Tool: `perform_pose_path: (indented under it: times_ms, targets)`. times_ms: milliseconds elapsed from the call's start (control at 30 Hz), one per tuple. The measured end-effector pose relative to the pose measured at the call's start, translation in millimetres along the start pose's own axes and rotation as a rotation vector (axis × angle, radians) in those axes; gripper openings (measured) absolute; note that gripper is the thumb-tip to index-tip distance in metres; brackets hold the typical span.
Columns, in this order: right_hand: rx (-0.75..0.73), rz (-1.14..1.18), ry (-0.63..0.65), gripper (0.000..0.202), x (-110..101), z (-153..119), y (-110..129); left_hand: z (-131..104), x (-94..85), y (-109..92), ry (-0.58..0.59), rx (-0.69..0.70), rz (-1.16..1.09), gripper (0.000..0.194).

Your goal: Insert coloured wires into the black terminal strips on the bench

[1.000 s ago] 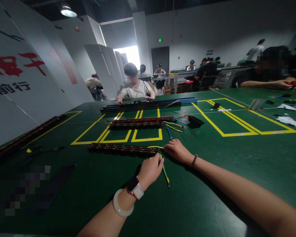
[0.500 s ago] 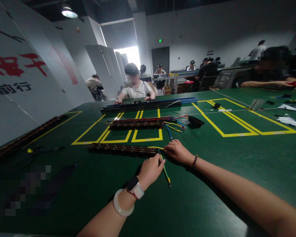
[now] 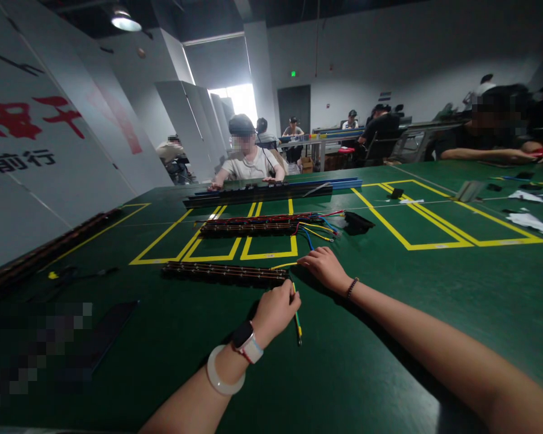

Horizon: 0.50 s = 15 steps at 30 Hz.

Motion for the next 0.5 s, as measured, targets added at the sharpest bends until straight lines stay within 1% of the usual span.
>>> perform_pose_path:
  times_ms: [100,200,333,500]
  targets:
    - [-0.018,0.003,0.043,0.023,1.0,0.5,-1.1,-0.1,-0.4,-0.4,0.002,0.003,-0.013,0.015]
    - [-0.031,0.036,0.066,0.024,0.7,-0.8,-0.4,-0.6,-1.2,-1.2,0.022,-0.022,-0.022,0.017]
    - [-0.038,0.050,0.061,0.024,0.6,-2.3,-0.1,0.3,-3.2,-1.4,-0.001,-0.031,-0.003,0.015]
    - [-0.042,0.060,0.043,0.025,2.8,-2.8,-1.2,3.6,-3.1,1.9,-0.040,-0.011,0.113,0.016]
Point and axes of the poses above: each hand's wrist, its own z-axis towards the middle knuckle, its own x-axis out of the palm, y = z × x, the point moved 2 cm from there along z, towards the middle knuckle, and after that the axes turned 5 degrees about -x, right-handed, at the moved point
